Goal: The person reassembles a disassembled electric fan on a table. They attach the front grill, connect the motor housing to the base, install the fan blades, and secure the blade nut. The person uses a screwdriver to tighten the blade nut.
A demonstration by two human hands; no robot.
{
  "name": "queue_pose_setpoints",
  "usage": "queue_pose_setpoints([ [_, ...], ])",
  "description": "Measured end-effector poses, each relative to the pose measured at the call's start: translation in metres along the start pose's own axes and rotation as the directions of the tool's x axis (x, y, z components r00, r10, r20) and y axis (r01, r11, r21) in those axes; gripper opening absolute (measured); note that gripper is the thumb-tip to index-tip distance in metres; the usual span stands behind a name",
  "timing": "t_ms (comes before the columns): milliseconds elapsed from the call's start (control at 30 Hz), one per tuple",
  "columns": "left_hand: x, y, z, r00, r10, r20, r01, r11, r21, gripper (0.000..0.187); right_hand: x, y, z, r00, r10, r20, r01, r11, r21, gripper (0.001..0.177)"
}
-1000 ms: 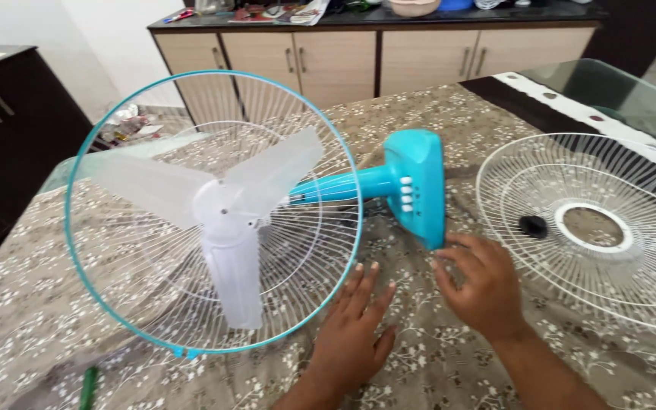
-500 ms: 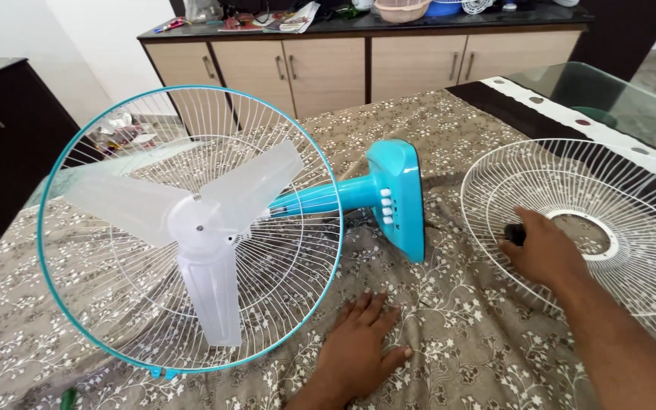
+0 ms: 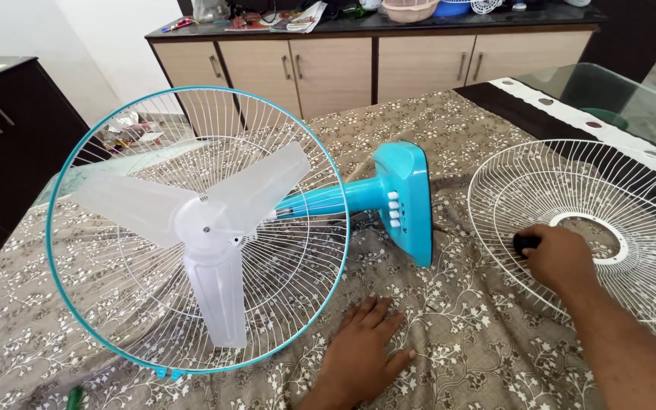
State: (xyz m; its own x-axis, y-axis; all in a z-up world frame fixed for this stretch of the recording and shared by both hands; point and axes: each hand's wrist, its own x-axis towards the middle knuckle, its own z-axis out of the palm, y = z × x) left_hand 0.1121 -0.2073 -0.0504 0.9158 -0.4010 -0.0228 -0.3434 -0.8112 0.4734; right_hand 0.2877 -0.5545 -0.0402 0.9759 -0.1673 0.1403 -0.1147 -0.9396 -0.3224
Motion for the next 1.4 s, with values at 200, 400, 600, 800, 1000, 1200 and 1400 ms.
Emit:
queue_pose_setpoints([
  [200,-0.005,-0.003,0.011,0.980,0.029,-0.197,-0.042,0.997,-0.065,0.051,-0.012,-0.013,-0.019,0.843,0.026,-0.537,0.200,0.912,0.358,0.031],
  [400,-0.014,-0.010,0.014,0.853,0.111,-0.511,-0.252,0.943,-0.216,0.025,-0.030,-0.049,-0.044,0.511,-0.061,-0.858,0.575,0.766,0.288,0.032],
  [600,-0.042,-0.010,0.003,0.740,0.081,-0.668,-0.327,0.911,-0.252,0.020,-0.067,-0.118,-0.076,0.409,-0.161,-0.898,0.760,0.604,0.238,0.035],
  [800,-0.076,-0.019,-0.030,0.624,0.108,-0.773,-0.344,0.927,-0.148,0.017,-0.104,-0.193,-0.080,0.432,-0.337,-0.837,0.824,0.525,0.213,0.028],
  [1000,-0.105,-0.040,-0.063,0.503,0.111,-0.857,-0.254,0.967,-0.023,0.015,-0.131,-0.249,-0.060,0.489,-0.508,-0.709,0.858,0.427,0.285,0.033],
  [1200,-0.127,-0.064,-0.082,0.453,0.094,-0.887,-0.146,0.989,0.030,0.015,-0.154,-0.289,-0.036,0.368,-0.714,-0.596,0.927,0.329,0.179,0.033],
  [1400,-0.131,-0.082,-0.099,0.475,0.039,-0.879,-0.037,0.999,0.024,0.020,-0.162,-0.315,-0.018,0.310,-0.831,-0.462,0.951,0.275,0.145,0.037],
])
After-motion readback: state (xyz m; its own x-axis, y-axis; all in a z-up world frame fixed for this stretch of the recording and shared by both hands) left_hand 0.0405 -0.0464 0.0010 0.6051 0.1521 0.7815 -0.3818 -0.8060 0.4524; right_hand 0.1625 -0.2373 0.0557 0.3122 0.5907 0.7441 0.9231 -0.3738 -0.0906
